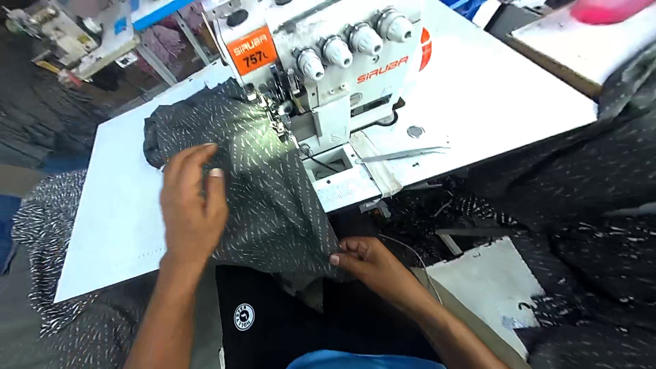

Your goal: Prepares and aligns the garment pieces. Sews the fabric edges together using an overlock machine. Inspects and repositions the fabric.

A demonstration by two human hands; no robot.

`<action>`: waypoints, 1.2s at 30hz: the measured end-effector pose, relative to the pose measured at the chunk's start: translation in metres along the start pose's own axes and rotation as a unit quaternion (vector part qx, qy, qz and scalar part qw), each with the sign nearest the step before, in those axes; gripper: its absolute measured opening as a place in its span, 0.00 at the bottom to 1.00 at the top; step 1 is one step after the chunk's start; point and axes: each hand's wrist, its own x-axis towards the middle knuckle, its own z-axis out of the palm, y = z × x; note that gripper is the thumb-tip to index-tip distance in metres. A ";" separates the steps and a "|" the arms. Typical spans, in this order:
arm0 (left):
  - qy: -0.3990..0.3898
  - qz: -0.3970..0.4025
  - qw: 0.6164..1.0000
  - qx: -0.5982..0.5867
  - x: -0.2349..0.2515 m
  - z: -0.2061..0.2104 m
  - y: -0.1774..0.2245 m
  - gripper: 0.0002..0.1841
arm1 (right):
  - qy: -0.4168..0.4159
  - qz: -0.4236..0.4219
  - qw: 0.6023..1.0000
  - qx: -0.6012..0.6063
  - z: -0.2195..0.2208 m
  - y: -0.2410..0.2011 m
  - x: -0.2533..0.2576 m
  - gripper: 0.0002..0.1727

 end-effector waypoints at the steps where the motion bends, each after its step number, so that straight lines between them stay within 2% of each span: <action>1: -0.007 0.032 0.999 -0.009 0.010 0.007 0.013 0.22 | -0.006 -0.005 1.000 0.006 -0.002 -0.001 -0.003 0.12; 3: -0.021 0.071 0.997 -0.025 0.026 0.025 0.024 0.22 | -0.017 -0.027 0.999 0.015 -0.005 -0.003 -0.010 0.12; 7: -0.068 0.052 0.996 -0.014 0.040 0.043 0.025 0.23 | -0.038 -0.062 0.996 0.042 -0.007 -0.006 -0.027 0.13; 15: -0.062 0.054 0.997 -0.007 0.035 0.047 0.024 0.23 | -0.042 -0.093 0.994 0.041 -0.003 -0.003 -0.030 0.13; 21: -0.078 0.069 0.995 0.007 0.058 0.054 0.004 0.25 | -0.049 -0.088 0.995 0.028 0.003 -0.015 -0.019 0.13; 25: -0.120 0.049 0.992 -0.009 0.084 0.052 -0.010 0.25 | -0.040 -0.085 0.995 0.041 0.004 -0.020 -0.019 0.10; 27: -0.099 0.045 0.993 -0.041 0.087 0.055 -0.015 0.24 | -0.038 -0.070 0.996 0.046 0.004 -0.017 -0.020 0.09; 30: 0.025 0.047 0.991 -0.119 0.061 0.053 -0.027 0.19 | -0.027 -0.022 0.999 0.004 0.003 -0.003 -0.015 0.09; 32: 0.059 -0.016 0.991 -0.122 0.019 0.039 -0.030 0.21 | -0.011 0.000 1.000 -0.012 0.002 0.007 -0.018 0.08; 34: 0.026 -0.119 0.989 -0.084 -0.031 0.023 -0.036 0.25 | -0.002 0.012 1.000 -0.017 0.000 0.013 -0.024 0.06; 36: -0.056 -0.215 0.975 -0.018 -0.072 0.008 -0.050 0.35 | -0.004 0.017 0.999 -0.044 -0.004 0.014 -0.024 0.05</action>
